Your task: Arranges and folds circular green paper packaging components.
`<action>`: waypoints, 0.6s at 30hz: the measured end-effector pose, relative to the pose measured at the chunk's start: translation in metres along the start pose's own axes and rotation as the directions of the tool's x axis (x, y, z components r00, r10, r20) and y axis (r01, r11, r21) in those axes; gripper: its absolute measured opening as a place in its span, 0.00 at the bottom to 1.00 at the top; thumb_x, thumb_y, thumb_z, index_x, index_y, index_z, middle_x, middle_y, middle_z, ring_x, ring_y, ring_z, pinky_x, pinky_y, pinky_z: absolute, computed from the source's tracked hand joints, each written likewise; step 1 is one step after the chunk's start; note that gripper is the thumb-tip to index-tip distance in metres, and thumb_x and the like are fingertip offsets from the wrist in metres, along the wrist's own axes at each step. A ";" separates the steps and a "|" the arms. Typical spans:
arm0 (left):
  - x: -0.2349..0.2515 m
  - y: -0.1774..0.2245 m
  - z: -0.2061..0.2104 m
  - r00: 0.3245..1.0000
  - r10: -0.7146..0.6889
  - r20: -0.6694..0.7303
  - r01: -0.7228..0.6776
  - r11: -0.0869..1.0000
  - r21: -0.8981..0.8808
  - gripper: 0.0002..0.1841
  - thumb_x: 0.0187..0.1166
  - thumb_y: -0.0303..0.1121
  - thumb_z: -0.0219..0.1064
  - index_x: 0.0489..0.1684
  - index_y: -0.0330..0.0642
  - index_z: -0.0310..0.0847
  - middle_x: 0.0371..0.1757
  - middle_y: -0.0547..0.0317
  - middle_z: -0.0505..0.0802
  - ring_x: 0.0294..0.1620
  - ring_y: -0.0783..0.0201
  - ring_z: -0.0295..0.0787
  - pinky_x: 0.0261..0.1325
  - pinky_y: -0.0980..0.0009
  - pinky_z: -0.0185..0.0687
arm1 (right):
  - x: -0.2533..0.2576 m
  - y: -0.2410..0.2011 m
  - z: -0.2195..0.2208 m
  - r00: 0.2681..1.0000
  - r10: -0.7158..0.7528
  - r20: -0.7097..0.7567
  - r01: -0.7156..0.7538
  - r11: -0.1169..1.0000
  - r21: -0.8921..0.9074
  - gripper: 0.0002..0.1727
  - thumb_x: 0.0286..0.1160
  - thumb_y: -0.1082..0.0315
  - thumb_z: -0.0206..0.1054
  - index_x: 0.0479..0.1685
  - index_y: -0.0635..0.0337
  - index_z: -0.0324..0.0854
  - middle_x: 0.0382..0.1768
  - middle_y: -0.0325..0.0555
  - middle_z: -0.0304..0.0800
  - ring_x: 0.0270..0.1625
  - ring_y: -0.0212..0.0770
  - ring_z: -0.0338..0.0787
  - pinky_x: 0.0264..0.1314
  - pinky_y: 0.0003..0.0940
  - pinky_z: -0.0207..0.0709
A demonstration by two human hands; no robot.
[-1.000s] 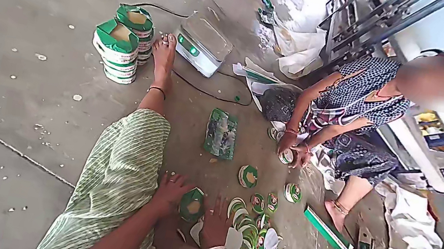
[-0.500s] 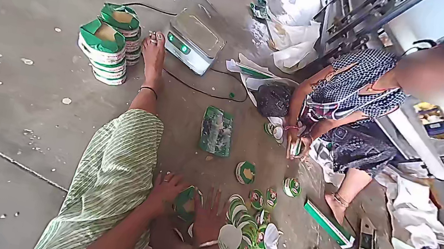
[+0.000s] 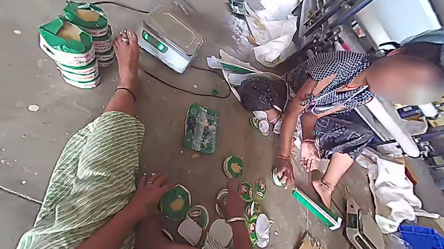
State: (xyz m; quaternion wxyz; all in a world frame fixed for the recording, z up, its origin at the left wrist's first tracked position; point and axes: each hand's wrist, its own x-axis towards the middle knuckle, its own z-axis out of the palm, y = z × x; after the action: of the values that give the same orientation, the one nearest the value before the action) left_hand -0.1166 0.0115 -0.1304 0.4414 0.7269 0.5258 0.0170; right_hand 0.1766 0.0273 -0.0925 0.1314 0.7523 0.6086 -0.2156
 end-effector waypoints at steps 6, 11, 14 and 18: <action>-0.001 -0.007 0.009 0.999 0.010 -0.048 -0.012 1.000 -0.028 0.54 0.53 0.44 0.89 0.90 0.56 0.64 0.93 0.41 0.60 0.94 0.35 0.47 0.89 0.28 0.32 | 0.035 0.048 0.009 1.000 0.010 0.003 -0.010 1.000 0.019 0.38 0.71 0.65 0.75 0.86 0.49 0.69 0.63 0.58 0.91 0.67 0.65 0.88 0.72 0.68 0.73; -0.016 -0.003 0.009 0.965 0.068 -0.254 -0.124 0.969 -0.212 0.45 0.55 0.44 0.88 0.81 0.47 0.76 0.87 0.32 0.68 0.90 0.30 0.54 0.89 0.33 0.43 | 0.008 0.065 -0.016 0.955 0.165 -0.245 0.013 0.805 0.594 0.39 0.72 0.73 0.75 0.83 0.69 0.62 0.55 0.65 0.91 0.55 0.57 0.92 0.63 0.54 0.83; -0.027 0.020 0.008 0.912 0.055 -0.406 -0.214 0.910 -0.356 0.33 0.66 0.37 0.80 0.75 0.38 0.80 0.79 0.31 0.78 0.83 0.32 0.68 0.83 0.38 0.62 | -0.013 0.068 -0.028 0.917 0.277 -0.287 0.094 0.550 0.830 0.44 0.69 0.81 0.74 0.87 0.68 0.55 0.54 0.67 0.89 0.45 0.49 0.91 0.48 0.44 0.85; -0.031 0.057 0.024 0.875 0.090 -0.476 -0.263 0.914 -0.310 0.24 0.75 0.38 0.72 0.69 0.39 0.85 0.65 0.44 0.92 0.70 0.45 0.85 0.84 0.39 0.59 | -0.033 0.075 -0.024 0.904 0.362 -0.230 0.046 0.452 0.891 0.40 0.72 0.81 0.72 0.86 0.67 0.58 0.61 0.70 0.88 0.51 0.54 0.93 0.55 0.48 0.84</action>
State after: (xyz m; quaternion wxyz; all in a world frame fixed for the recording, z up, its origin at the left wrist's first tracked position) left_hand -0.0762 -0.0312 -0.0938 0.4305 0.6537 0.5314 0.3239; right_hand 0.2481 -0.0069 -0.0609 -0.3780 0.7918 0.3478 -0.3304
